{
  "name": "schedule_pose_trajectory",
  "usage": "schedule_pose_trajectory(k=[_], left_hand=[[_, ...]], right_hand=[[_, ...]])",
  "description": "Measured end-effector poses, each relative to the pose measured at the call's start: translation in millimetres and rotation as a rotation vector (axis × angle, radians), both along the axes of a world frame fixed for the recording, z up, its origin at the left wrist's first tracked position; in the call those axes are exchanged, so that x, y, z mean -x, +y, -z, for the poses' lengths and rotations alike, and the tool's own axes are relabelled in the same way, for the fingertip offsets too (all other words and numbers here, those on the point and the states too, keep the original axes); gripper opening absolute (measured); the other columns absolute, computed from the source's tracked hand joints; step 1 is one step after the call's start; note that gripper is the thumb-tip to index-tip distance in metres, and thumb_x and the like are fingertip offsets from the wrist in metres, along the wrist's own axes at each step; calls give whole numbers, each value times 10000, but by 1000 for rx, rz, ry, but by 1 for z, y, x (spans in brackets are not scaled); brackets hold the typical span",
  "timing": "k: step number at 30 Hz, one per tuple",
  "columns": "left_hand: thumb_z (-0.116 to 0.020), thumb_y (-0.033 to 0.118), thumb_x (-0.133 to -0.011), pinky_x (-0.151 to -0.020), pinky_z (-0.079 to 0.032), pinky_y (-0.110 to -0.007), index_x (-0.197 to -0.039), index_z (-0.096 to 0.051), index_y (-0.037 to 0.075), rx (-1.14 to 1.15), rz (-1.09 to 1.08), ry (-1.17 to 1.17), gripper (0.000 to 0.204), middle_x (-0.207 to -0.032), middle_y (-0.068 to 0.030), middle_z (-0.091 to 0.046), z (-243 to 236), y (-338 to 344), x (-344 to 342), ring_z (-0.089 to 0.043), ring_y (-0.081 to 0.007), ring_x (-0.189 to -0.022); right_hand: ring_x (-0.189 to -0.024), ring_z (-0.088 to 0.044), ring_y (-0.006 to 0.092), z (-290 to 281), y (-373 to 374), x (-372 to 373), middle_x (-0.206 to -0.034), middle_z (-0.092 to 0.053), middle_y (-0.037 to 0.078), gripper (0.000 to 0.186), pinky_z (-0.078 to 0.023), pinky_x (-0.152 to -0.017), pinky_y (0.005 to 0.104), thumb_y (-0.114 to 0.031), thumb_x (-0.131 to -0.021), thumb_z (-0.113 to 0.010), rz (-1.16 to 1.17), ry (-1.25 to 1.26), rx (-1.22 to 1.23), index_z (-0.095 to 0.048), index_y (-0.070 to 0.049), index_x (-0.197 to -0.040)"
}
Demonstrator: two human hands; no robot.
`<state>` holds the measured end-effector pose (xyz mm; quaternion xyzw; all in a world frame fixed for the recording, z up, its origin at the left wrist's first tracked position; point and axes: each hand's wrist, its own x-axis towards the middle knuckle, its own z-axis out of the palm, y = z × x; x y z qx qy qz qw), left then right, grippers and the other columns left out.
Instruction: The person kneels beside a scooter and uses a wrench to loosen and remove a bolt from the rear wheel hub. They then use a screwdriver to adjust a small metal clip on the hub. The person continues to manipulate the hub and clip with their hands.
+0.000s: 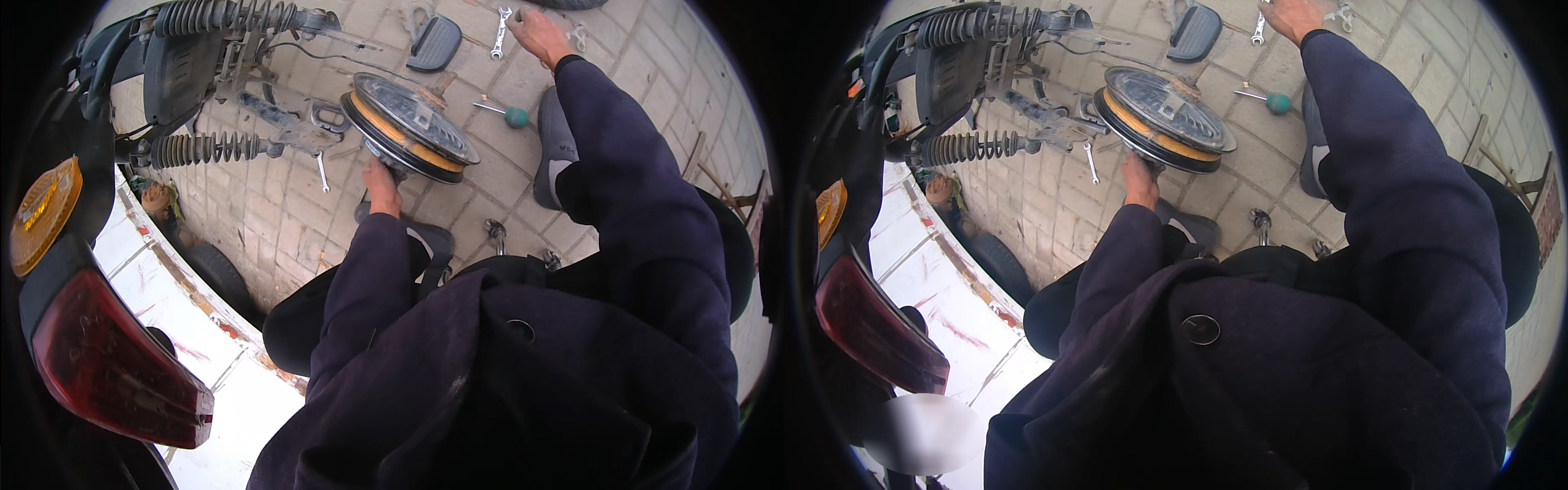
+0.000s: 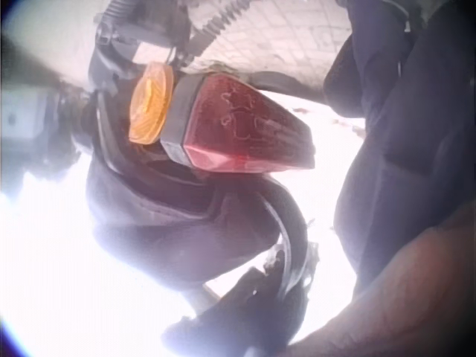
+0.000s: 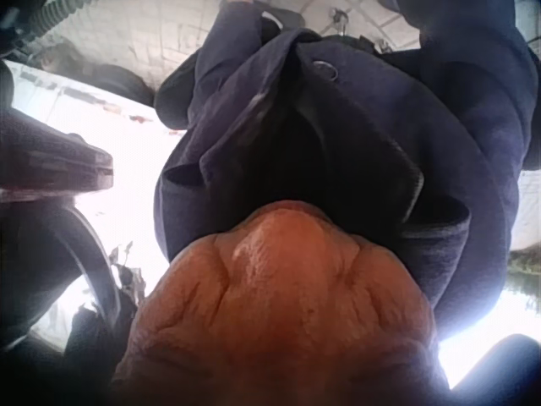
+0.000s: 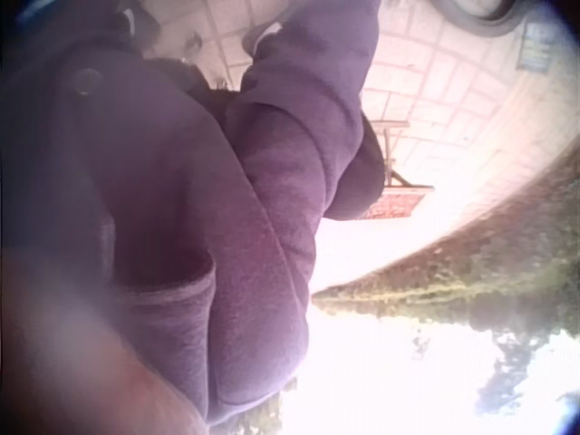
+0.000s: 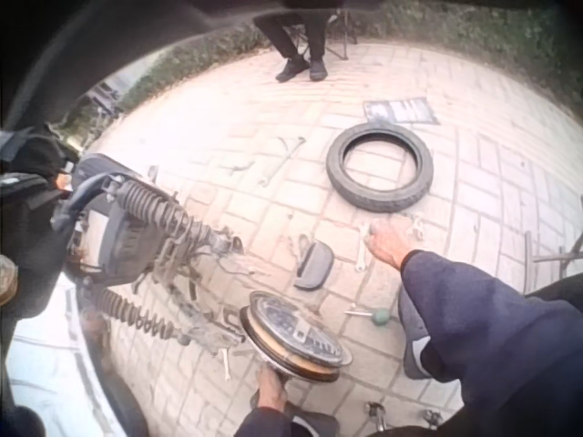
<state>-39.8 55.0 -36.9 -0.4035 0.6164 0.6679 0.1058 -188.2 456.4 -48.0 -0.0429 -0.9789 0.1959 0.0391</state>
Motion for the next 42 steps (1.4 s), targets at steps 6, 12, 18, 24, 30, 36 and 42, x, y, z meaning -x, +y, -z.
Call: schedule_pose_trajectory(k=[6, 12, 18, 24, 30, 36, 42], left_hand=[[-463, 298, -1033, -567, -518, -335, -1010, -590, 66, -204, 38, -27, 266, -785, -44, -600, -7, -12, -4, -599, -172, -622], [-449, 338, -1065, -656, -502, -374, -1008, -555, 79, -235, 96, -11, 285, -845, -77, -573, -14, -15, -9, -569, -213, -723], [-409, 424, -1070, -662, -501, -377, -991, -553, 99, -226, 53, -40, 364, -838, -77, -572, -14, -7, -11, -567, -209, -723], [-332, 543, -1057, -593, -495, -354, -1002, -563, 83, -86, 74, -66, 517, -774, -72, -578, -8, -9, -18, -578, -199, -638], [-351, 536, -1052, -484, -470, -326, -904, -556, 63, 17, 53, -60, 536, -691, -75, -578, -3, -7, -19, -562, -187, -532], [-324, 499, -1062, -418, -373, -321, -816, -520, 94, 115, 106, -68, 514, -603, -36, -512, 6, -6, -25, -487, -162, -464], [-360, 442, -1054, -403, -276, -317, -816, -523, 137, 4, -29, -94, 420, -572, -5, -456, 14, -2, -35, -392, -147, -409]], right_hand=[[-668, -640, 258, -14, -118, -39, -755, -609, 147, 536, -510, -624, 404, -474, -1021, -476, -220, -507, 690, -600, 39, -929], [-577, -486, 164, -23, -127, -54, -689, -520, 58, 429, -446, -541, 332, -386, -1034, -519, -17, -557, 1002, -604, 25, -941], [-586, -448, 137, -26, -124, -56, -691, -490, 38, 425, -411, -531, 310, -398, -1049, -487, -41, -620, 1109, -605, -5, -937], [-685, -431, 103, -13, -116, -57, -786, -480, -2, 489, -397, -594, 287, -503, -1039, -465, -80, -616, 1190, -577, -47, -902], [-787, -538, 215, 1, -118, -56, -862, -582, 84, 569, -461, -769, 362, -539, -1033, -432, -145, -544, 989, -624, -6, -1093], [-974, -603, 368, -15, -127, -59, -1002, -661, 199, 545, -445, -900, 435, -490, -1051, -394, -203, -344, 906, -629, -8, -1148], [-988, -588, 390, -28, -144, -60, -997, -645, 215, 517, -438, -885, 458, -464, -1057, -384, -247, -264, 813, -621, -6, -1030]])
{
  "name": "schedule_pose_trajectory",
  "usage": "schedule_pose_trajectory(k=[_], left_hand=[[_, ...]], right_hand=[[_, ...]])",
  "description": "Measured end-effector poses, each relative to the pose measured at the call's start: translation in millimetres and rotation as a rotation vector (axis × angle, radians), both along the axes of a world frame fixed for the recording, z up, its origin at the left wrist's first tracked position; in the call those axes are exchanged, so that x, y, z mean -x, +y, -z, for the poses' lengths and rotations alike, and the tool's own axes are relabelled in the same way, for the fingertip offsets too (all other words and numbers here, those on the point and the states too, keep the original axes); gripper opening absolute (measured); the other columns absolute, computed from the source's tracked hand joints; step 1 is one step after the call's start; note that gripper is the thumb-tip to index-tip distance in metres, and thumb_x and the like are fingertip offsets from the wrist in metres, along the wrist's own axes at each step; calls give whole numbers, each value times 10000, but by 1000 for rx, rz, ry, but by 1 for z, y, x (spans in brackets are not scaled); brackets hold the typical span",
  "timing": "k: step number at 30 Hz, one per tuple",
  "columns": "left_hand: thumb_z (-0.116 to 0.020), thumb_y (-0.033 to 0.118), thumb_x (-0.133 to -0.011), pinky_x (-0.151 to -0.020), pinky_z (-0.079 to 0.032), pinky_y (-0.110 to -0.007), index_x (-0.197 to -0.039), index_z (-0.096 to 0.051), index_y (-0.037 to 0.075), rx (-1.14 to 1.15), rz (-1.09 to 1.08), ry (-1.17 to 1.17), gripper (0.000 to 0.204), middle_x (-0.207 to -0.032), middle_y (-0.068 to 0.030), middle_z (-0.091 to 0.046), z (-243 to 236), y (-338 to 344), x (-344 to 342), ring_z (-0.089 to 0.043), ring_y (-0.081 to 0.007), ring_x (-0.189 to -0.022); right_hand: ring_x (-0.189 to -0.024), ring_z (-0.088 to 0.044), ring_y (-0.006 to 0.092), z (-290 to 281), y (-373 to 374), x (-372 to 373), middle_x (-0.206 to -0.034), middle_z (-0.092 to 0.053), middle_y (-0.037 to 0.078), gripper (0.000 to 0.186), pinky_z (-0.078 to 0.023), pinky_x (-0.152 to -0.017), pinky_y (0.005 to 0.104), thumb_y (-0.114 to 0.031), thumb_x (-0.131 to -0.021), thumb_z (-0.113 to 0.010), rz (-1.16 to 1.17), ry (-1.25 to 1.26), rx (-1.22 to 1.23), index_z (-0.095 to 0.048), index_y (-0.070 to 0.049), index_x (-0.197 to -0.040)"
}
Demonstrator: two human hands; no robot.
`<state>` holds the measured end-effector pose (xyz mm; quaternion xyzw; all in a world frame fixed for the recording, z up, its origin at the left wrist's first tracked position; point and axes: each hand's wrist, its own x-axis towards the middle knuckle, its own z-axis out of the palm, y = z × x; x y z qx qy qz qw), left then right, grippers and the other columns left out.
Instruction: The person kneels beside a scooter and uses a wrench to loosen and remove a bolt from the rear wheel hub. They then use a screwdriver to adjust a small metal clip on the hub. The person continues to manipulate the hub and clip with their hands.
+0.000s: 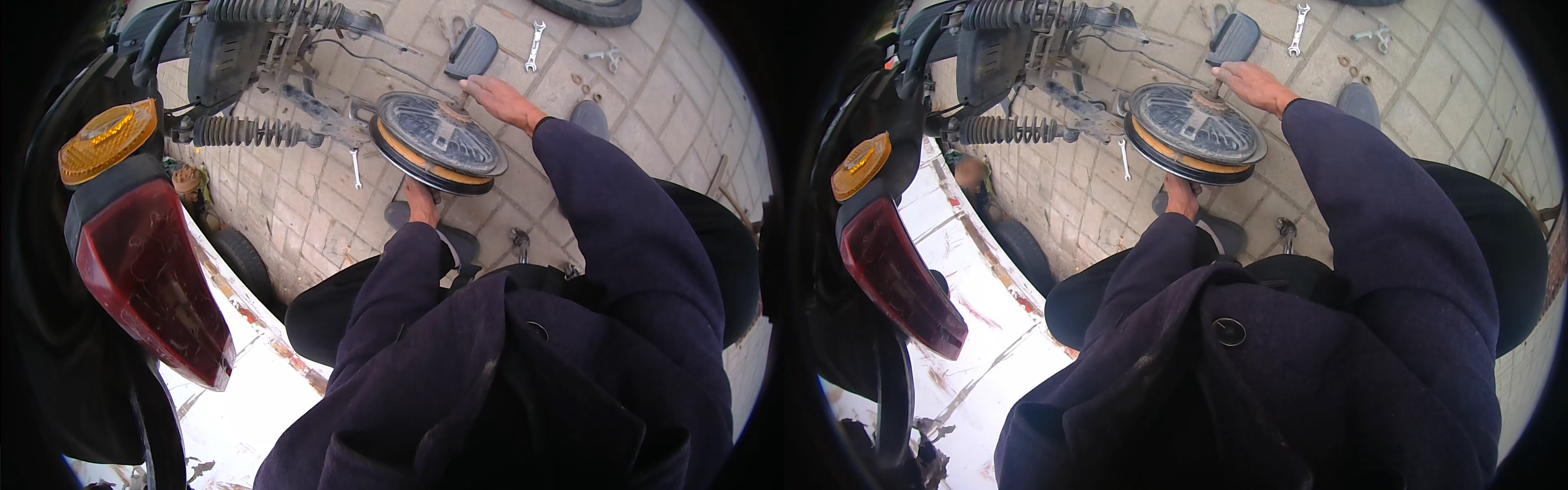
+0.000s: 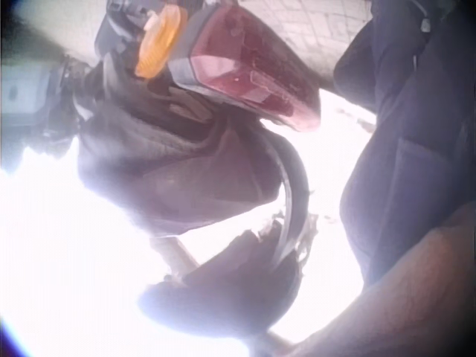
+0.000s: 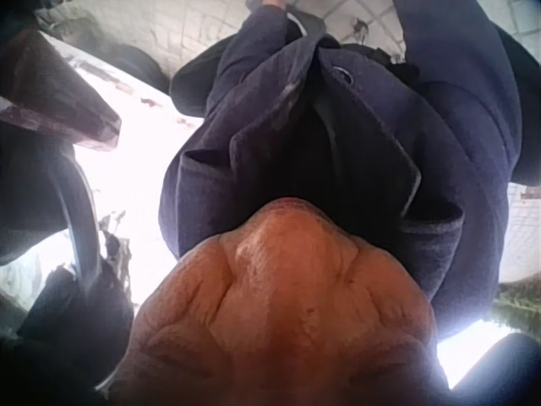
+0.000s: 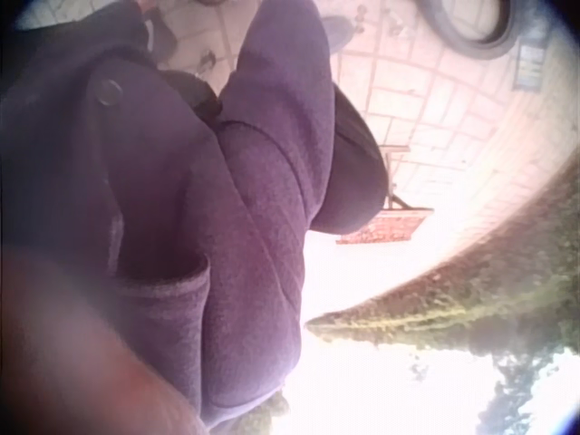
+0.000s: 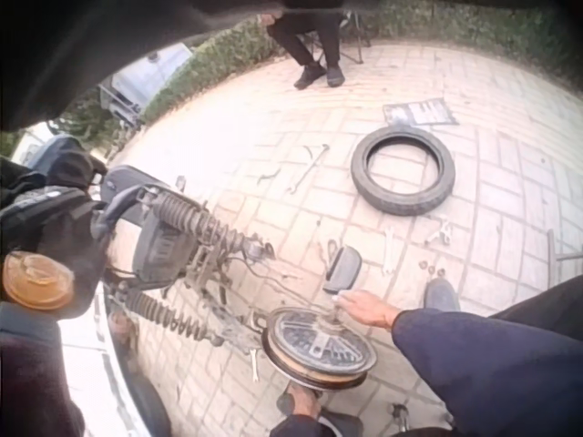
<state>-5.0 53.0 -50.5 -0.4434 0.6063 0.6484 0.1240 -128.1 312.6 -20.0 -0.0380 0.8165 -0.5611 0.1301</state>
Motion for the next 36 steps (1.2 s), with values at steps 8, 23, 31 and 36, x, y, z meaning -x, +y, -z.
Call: schedule_pose_trajectory(k=[8, 23, 31, 36], left_hand=[[-336, 393, -1047, -439, -218, -299, -750, -466, 164, -65, -20, 89, 397, -554, 41, -331, -20, 4, 9, -288, -110, -431], [-379, 437, -1032, -404, -160, -277, -725, -388, 183, -35, -52, 166, 399, -545, 56, -277, -95, 8, 38, -244, -89, -411], [-411, 464, -1023, -396, -175, -272, -748, -393, 182, 2, -110, 198, 394, -557, 48, -290, -112, -1, 51, -279, -92, -424], [-421, 443, -1014, -406, -169, -273, -744, -385, 172, -30, -145, 187, 385, -559, 50, -286, -116, -7, 57, -267, -91, -435]], right_hand=[[-895, -551, 296, 10, 8, -4, -899, -602, 146, 511, -441, -828, 401, -468, -1051, -438, 40, -72, 79, -600, 16, -1023], [-877, -587, 359, -35, 0, 27, -905, -635, 207, 533, -443, -835, 438, -459, -1057, -417, 89, 122, 202, -605, 37, -1000], [-945, -620, 394, -44, -16, 46, -959, -666, 237, 602, -453, -875, 456, -520, -1040, -396, 168, 143, 190, -650, 25, -1070], [-934, -626, 407, -49, -23, 59, -938, -669, 247, 601, -457, -875, 472, -517, -1036, -397, 100, 82, 127, -656, 25, -1073]])
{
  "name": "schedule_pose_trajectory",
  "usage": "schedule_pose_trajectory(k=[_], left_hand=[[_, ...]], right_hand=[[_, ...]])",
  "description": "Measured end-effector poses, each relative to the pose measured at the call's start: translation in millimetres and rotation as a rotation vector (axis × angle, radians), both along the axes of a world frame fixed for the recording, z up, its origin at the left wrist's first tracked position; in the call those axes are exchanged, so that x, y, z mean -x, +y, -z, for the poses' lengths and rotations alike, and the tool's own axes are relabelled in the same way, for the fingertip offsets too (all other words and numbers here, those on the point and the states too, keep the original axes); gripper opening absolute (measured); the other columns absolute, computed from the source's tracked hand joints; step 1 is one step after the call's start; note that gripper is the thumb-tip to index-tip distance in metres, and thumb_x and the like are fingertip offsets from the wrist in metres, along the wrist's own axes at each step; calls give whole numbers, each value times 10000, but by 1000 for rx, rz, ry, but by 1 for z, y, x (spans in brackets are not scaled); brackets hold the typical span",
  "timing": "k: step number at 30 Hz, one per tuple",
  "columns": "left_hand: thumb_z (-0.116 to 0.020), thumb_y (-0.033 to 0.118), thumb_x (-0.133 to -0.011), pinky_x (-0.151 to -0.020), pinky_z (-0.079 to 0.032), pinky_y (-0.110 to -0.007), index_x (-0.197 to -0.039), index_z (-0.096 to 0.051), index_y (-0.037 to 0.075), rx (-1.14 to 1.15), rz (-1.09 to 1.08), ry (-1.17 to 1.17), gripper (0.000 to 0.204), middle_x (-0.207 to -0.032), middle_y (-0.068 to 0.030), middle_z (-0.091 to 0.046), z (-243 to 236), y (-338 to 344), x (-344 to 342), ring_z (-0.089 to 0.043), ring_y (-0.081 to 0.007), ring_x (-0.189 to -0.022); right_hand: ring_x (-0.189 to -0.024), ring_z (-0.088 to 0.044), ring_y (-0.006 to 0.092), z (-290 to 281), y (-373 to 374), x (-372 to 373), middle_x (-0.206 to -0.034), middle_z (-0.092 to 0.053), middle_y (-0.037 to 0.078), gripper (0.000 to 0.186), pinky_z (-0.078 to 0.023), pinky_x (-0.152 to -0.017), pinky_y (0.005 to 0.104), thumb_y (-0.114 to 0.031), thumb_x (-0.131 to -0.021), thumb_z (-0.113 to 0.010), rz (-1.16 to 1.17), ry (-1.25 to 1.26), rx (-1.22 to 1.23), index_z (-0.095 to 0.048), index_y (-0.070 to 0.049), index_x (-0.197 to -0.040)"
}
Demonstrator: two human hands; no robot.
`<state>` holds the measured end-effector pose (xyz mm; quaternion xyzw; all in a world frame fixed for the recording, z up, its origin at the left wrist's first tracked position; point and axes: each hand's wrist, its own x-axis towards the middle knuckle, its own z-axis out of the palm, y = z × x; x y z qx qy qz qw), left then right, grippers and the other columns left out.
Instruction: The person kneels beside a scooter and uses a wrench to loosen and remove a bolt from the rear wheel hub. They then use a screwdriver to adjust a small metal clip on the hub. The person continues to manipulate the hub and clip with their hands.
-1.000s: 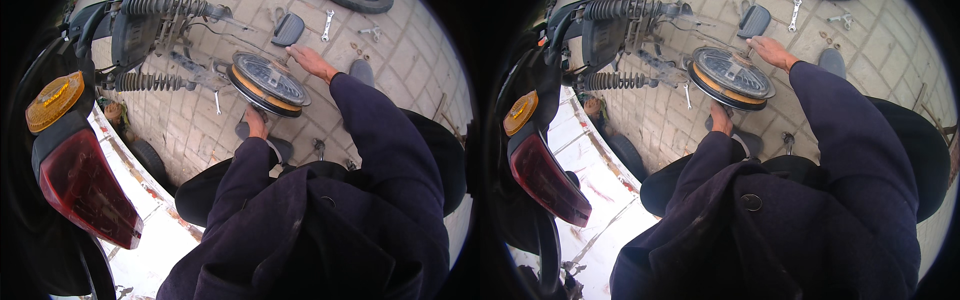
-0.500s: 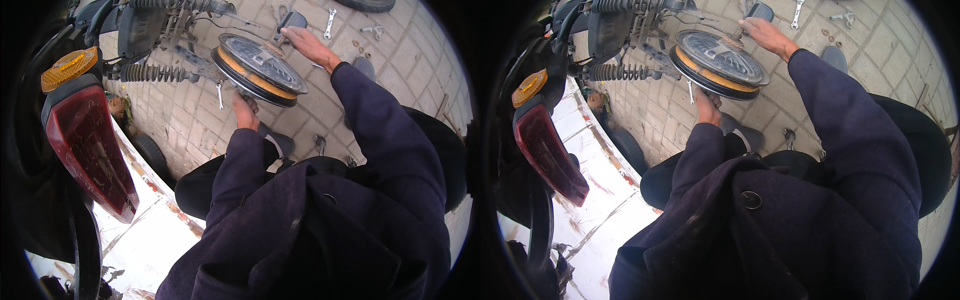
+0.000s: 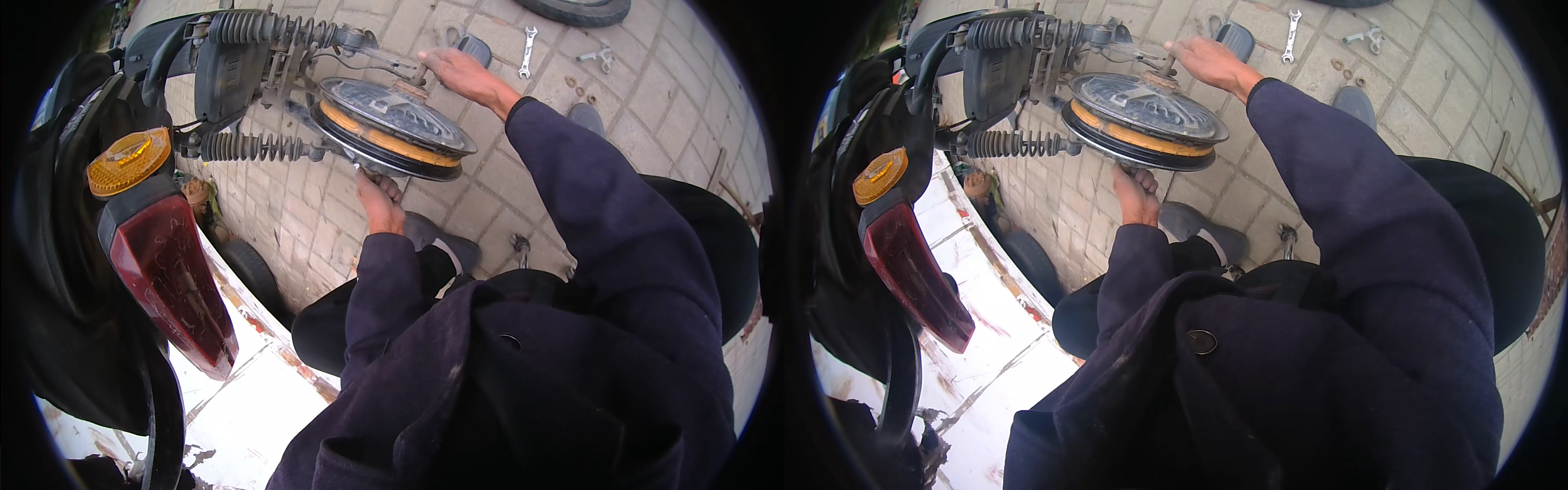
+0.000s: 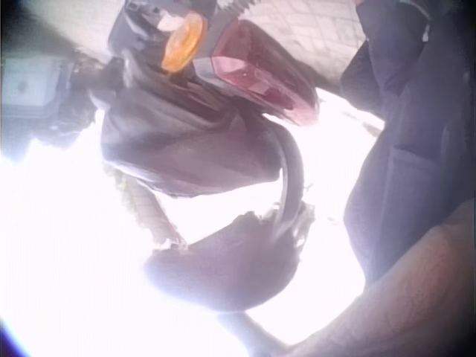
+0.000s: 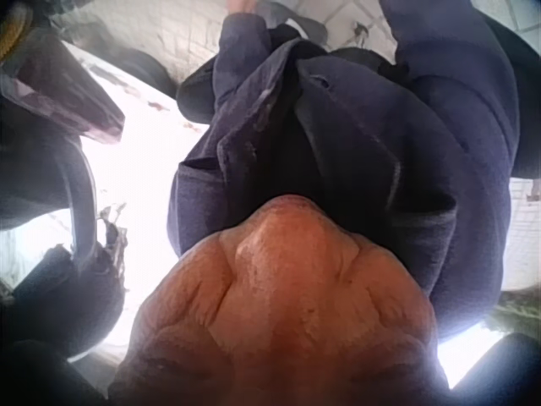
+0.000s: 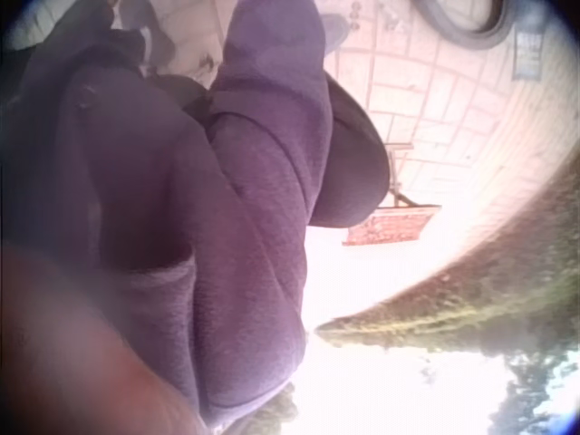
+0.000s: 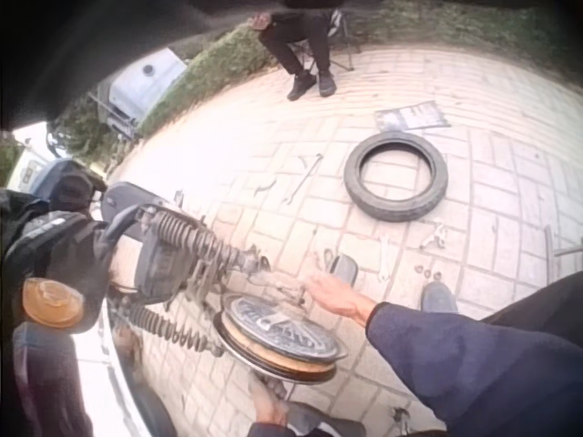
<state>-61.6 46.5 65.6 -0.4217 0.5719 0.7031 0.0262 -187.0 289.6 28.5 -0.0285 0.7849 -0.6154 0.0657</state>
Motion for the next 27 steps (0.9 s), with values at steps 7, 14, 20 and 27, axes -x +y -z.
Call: schedule_pose_trajectory(k=[7, 14, 20, 27], left_hand=[[-418, 429, -1017, -413, -166, -261, -740, -373, 171, 38, 28, 58, 382, -571, 50, -271, -4, -3, 8, -261, -85, -440], [-407, 425, -1024, -418, -184, -258, -767, -396, 171, 12, 33, 53, 361, -589, 55, -266, -5, -3, 12, -260, -83, -455], [-413, 415, -1010, -426, -171, -265, -765, -372, 174, 34, 41, 81, 346, -589, 52, -258, -3, 1, 9, -253, -84, -465], [-420, 370, -984, -438, -193, -260, -769, -354, 159, 47, 21, 40, 308, -605, 43, -272, -6, -3, 10, -261, -87, -478]], right_hand=[[-784, -503, 241, 1, -2, 10, -766, -514, 116, 578, -427, -770, 407, -508, -1042, -408, -42, -49, 17, -564, 36, -926], [-801, -525, 265, 0, -6, 12, -777, -528, 130, 578, -429, -789, 424, -513, -1042, -401, 0, -81, 40, -579, 30, -956], [-831, -566, 340, -4, -4, 5, -812, -573, 187, 589, -439, -811, 455, -509, -1043, -397, 15, -41, 25, -606, 38, -986], [-891, -623, 426, 2, -7, 5, -884, -654, 247, 576, -460, -834, 494, -488, -1046, -394, 12, -134, -56, -652, 25, -1024]])
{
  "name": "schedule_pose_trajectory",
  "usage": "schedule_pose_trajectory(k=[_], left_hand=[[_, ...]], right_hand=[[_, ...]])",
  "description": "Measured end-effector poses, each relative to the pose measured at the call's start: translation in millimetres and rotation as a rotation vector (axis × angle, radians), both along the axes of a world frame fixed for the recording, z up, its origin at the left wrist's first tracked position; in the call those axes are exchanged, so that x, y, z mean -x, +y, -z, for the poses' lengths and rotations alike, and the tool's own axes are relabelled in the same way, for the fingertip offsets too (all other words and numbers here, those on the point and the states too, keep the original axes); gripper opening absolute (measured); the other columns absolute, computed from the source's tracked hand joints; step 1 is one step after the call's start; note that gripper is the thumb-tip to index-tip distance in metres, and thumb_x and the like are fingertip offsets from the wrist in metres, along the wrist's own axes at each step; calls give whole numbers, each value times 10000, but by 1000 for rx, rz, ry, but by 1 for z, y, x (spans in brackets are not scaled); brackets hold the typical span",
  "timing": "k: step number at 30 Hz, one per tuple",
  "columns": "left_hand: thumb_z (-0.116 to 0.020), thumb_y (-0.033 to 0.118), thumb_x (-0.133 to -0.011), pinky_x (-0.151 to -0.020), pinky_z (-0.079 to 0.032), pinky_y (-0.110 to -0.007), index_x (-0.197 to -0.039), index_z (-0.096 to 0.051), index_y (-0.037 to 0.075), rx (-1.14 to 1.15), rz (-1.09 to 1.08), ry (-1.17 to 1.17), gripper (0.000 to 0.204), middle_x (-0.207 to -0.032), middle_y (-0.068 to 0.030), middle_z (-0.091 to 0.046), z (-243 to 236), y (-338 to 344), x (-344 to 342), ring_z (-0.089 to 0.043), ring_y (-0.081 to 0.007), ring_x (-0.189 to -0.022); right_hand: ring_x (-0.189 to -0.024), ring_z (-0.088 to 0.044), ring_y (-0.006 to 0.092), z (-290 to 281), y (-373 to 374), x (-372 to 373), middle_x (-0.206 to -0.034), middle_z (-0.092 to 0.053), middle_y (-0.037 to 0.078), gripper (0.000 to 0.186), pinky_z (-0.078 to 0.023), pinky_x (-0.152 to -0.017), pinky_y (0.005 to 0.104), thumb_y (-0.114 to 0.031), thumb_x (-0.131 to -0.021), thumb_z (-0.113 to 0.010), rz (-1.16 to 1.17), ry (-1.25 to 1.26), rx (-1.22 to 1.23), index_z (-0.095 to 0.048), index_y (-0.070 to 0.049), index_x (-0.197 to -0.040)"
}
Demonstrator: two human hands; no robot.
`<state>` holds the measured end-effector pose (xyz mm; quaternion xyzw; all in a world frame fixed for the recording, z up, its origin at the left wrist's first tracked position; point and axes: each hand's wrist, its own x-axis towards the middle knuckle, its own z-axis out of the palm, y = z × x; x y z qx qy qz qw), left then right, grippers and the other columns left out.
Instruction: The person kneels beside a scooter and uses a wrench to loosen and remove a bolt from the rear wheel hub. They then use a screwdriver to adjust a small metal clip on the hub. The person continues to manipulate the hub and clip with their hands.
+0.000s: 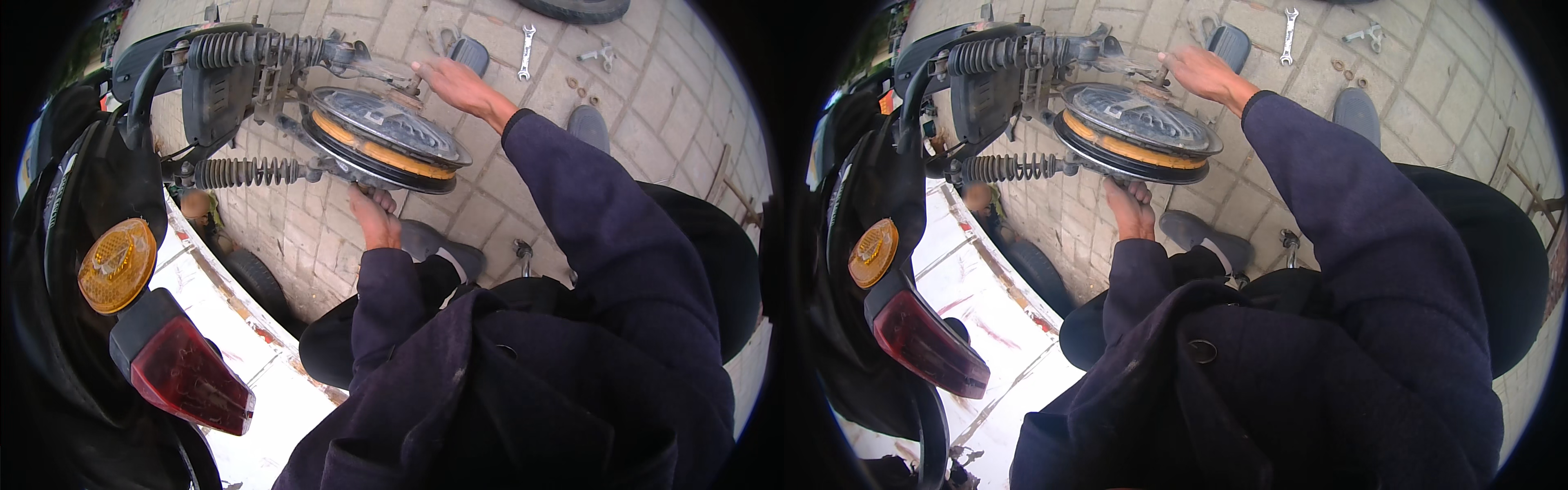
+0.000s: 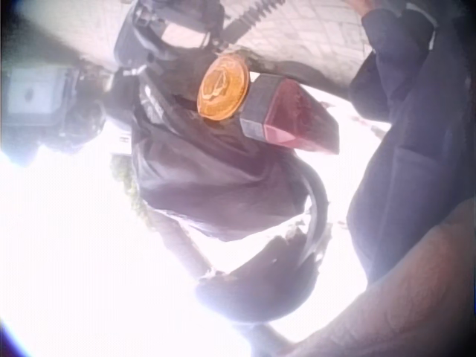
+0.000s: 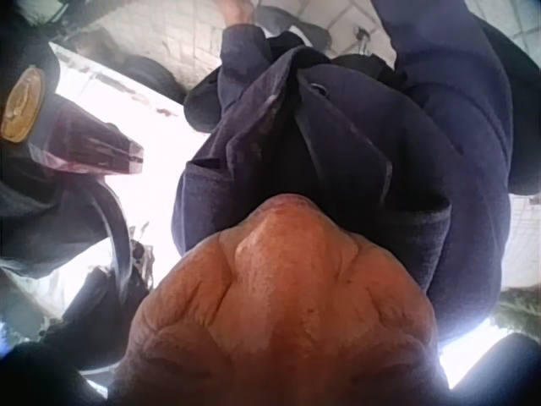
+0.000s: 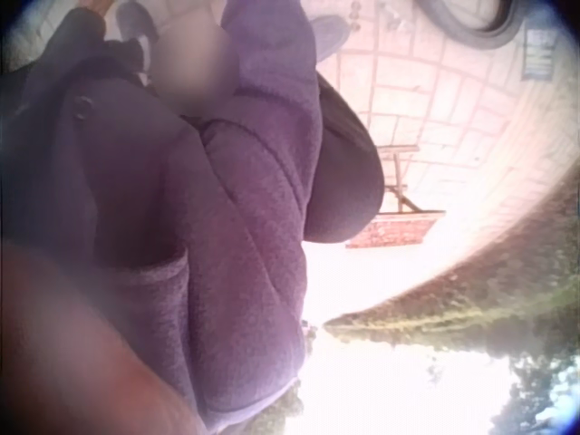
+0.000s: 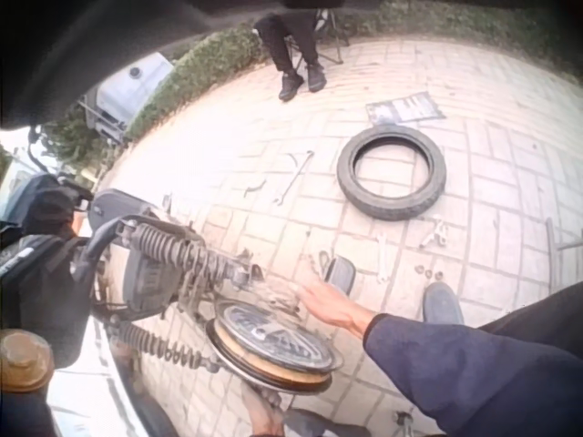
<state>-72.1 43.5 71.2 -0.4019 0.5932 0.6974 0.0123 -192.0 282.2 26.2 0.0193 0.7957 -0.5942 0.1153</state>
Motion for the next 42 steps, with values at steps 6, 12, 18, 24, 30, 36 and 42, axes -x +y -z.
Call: schedule_pose_trajectory(k=[6, 12, 18, 24, 30, 36, 42], left_hand=[[-419, 362, -993, -435, -195, -254, -788, -386, 163, -30, -46, 38, 289, -627, 44, -296, 5, 3, -1, -270, -86, -482], [-414, 364, -1006, -434, -197, -255, -781, -391, 157, -46, -17, 38, 307, -619, 44, -306, 4, 2, 0, -272, -84, -479], [-416, 389, -1002, -434, -185, -264, -759, -366, 159, -17, -23, 37, 339, -597, 43, -284, 1, 5, 0, -266, -93, -473], [-401, 369, -1000, -427, -181, -260, -751, -374, 162, 10, 15, 37, 325, -586, 46, -274, 1, 4, -1, -262, -85, -466], [-400, 367, -1003, -420, -182, -257, -758, -402, 161, 5, 11, 33, 320, -589, 51, -287, 0, 6, 0, -266, -83, -464], [-390, 372, -1008, -421, -178, -258, -762, -398, 165, 11, 8, 27, 321, -589, 49, -292, -1, 8, -1, -266, -82, -463], [-380, 418, -1002, -416, -182, -267, -773, -410, 167, -19, -10, 18, 341, -584, 43, -309, 4, 7, 1, -272, -96, -452]], right_hand=[[-867, -596, 393, 3, -1, 4, -840, -618, 216, 595, -450, -827, 468, -515, -1046, -389, 42, 127, 57, -637, 24, -989], [-780, -543, 342, 4, -2, 8, -748, -539, 164, 610, -437, -787, 450, -534, -1046, -387, -17, 115, 45, -619, 25, -970], [-908, -598, 398, -4, -1, 9, -892, -631, 220, 588, -452, -845, 484, -518, -1044, -390, -34, 70, 26, -636, 16, -1023], [-980, -630, 437, -10, -1, 10, -979, -674, 262, 581, -460, -874, 499, -503, -1046, -388, -27, 92, 15, -651, 15, -1065], [-871, -597, 304, -6, -7, 20, -872, -623, 146, 627, -458, -836, 423, -572, -1031, -392, -39, 101, 32, -631, 5, -1091], [-811, -546, 238, 4, -8, 20, -807, -577, 90, 612, -444, -781, 393, -573, -1025, -422, -17, 129, 99, -626, 3, -1035], [-673, -399, 123, 11, -11, 25, -705, -424, -25, 566, -338, -610, 323, -568, -1024, -451, -38, 44, 330, -567, -37, -863]])
